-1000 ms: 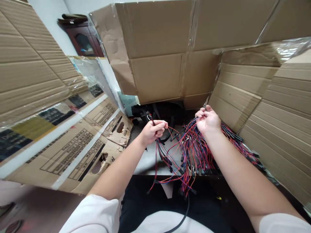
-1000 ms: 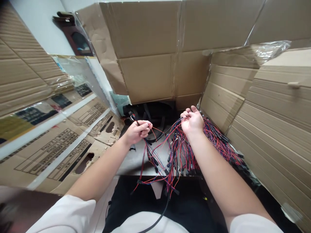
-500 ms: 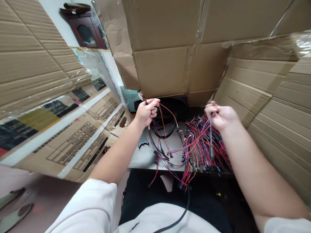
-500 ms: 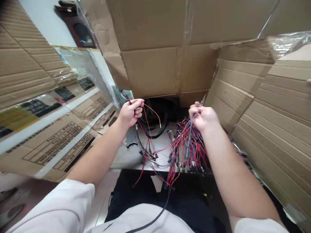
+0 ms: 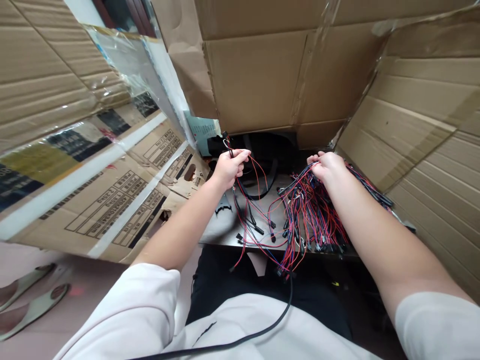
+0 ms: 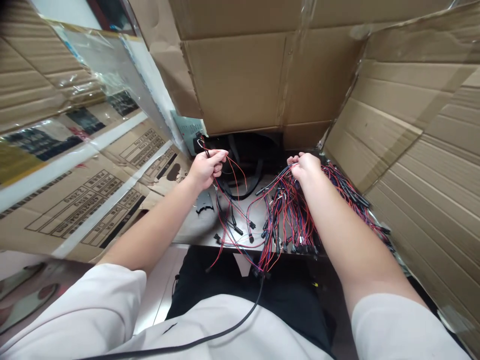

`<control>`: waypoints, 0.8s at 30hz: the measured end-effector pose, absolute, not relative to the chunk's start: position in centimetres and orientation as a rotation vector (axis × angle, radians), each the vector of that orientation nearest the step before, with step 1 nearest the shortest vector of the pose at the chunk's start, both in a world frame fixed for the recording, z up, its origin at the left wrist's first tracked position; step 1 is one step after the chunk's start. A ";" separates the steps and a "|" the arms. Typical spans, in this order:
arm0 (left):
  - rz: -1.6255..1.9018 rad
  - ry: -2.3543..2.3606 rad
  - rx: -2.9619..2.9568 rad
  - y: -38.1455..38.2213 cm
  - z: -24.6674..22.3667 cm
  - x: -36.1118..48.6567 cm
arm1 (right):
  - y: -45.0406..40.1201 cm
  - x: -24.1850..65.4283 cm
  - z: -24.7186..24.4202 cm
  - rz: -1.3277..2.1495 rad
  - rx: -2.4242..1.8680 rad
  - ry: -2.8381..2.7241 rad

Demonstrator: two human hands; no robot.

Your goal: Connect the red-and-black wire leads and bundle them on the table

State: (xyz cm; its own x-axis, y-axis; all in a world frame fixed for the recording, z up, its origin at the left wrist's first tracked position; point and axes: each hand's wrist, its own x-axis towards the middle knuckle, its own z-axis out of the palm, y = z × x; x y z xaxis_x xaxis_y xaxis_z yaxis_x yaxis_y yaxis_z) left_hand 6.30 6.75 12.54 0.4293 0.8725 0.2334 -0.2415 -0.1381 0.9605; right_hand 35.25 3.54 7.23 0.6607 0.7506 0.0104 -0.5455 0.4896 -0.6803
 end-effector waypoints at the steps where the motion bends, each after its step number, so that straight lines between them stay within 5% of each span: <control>1: 1.077 0.630 1.381 6.9 12.3 6.4 | 3.8 35.3 6.9 0.795 -0.790 -0.324; 12: 1.148 0.763 1.229 8.2 9.4 7.6 | 5.9 30.0 2.9 0.688 -1.709 -0.872; 24: 1.199 0.716 1.182 8.2 9.3 6.8 | -6.2 24.1 4.5 0.178 -1.683 -2.133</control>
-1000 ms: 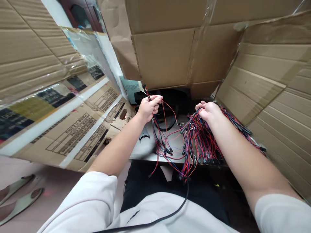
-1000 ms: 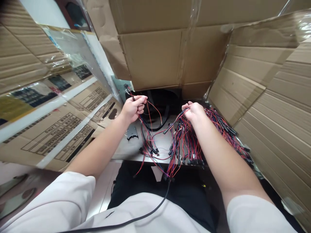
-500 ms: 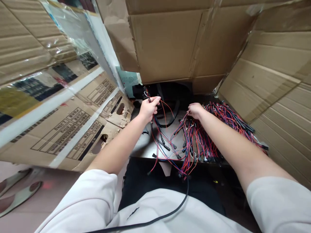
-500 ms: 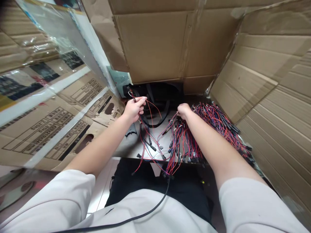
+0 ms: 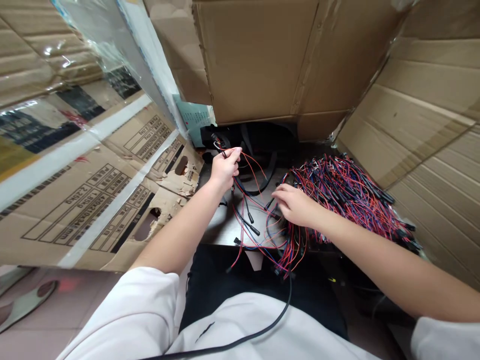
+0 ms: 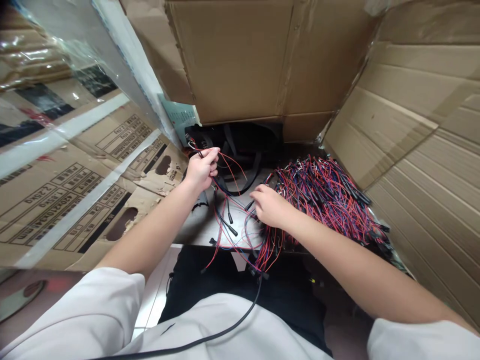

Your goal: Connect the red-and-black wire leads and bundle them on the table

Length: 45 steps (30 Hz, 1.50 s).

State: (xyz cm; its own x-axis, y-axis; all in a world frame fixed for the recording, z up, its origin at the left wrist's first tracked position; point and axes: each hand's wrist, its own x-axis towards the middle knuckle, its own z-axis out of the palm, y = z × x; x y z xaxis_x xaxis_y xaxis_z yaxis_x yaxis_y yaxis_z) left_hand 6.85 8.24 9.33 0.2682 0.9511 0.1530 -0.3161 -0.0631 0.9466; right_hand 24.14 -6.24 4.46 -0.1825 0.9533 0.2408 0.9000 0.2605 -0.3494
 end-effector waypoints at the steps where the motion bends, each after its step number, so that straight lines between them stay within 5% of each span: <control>1: 1.218 0.710 1.173 8.2 9.4 6.7 | -7.1 24.4 4.3 0.151 -1.791 -2.099; 13: 1.299 0.696 1.095 7.9 9.2 5.9 | -10.8 21.8 3.0 0.390 -2.232 -1.993; 35: 1.273 0.707 1.185 7.6 9.7 4.5 | -8.4 18.3 2.3 0.337 -2.064 -2.221; 45: 1.269 0.738 1.158 8.1 9.4 4.4 | -9.1 19.6 2.2 0.131 -1.290 -2.248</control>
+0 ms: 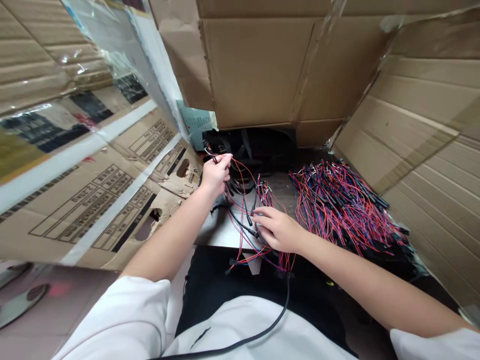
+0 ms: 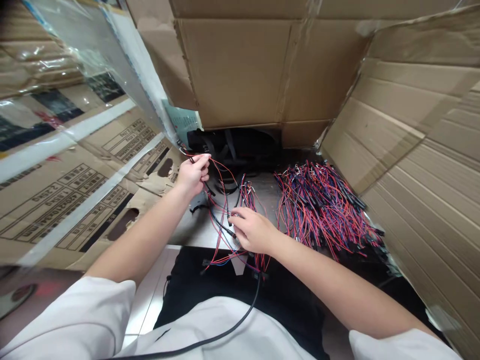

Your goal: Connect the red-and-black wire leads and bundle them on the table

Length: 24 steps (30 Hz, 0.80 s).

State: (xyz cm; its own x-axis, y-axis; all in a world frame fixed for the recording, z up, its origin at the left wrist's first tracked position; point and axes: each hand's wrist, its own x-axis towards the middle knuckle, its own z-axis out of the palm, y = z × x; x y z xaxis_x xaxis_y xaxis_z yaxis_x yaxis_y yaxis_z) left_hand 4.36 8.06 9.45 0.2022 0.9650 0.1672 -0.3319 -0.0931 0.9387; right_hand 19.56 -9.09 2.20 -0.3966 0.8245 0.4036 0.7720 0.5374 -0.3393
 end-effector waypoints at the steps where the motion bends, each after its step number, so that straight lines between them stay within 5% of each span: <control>1: 1.265 0.745 1.154 8.0 9.5 4.3 | -8.9 19.5 2.1 0.173 -1.340 -2.207; 13: 1.274 0.771 0.980 7.9 9.9 3.9 | -6.4 17.7 3.0 0.236 -2.064 -2.051; 24: 1.067 0.623 0.704 8.4 15.3 0.7 | -6.5 21.4 2.7 0.500 -1.892 -1.955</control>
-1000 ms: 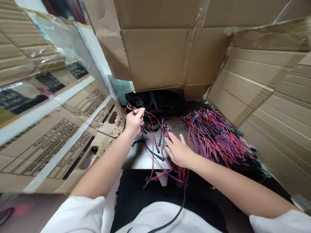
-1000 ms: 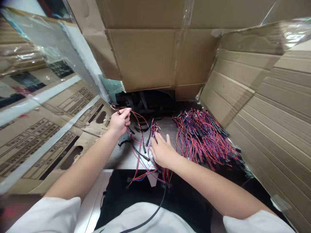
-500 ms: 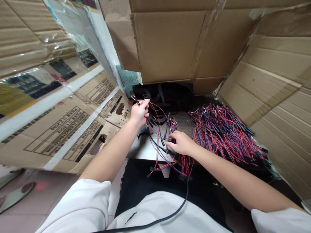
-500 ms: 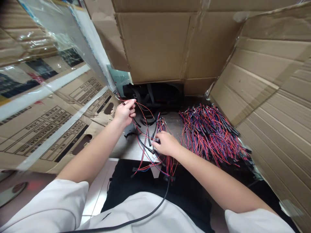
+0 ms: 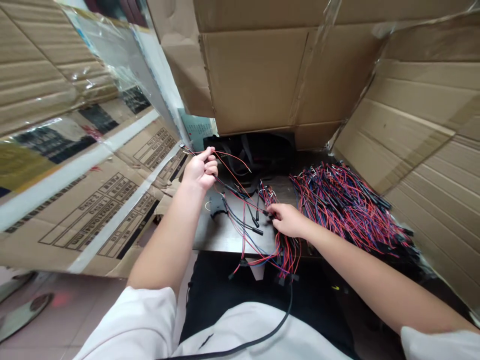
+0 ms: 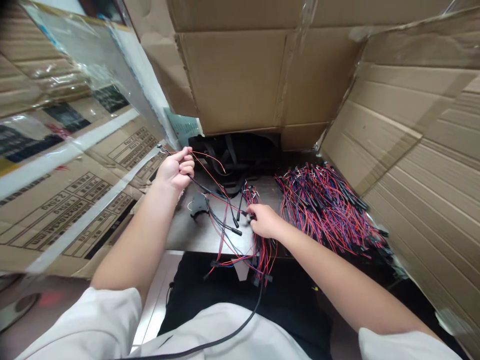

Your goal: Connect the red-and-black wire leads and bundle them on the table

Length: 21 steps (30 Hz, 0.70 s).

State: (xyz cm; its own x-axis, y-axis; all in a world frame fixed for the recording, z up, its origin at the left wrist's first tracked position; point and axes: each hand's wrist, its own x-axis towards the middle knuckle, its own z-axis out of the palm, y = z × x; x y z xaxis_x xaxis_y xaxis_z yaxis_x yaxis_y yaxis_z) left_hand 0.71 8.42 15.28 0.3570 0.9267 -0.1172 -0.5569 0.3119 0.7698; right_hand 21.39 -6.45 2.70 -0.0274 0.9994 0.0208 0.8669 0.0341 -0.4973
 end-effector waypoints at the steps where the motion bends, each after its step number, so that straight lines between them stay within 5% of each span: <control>1: 1.071 0.588 0.708 8.4 16.0 0.6 | -6.5 21.5 2.5 0.505 -1.882 -1.927; 21: 0.959 0.570 1.440 1.0 19.1 3.5 | -10.2 25.5 7.7 0.099 -1.514 -1.449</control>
State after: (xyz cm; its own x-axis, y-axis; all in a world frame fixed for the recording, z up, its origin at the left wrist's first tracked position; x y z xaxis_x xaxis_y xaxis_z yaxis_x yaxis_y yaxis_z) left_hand 3.49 0.99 19.09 0.5317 0.8189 0.2161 -0.2012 -0.1257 0.9715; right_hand 25.53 -10.16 7.71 0.2798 0.7902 0.5453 0.7083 0.2135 -0.6729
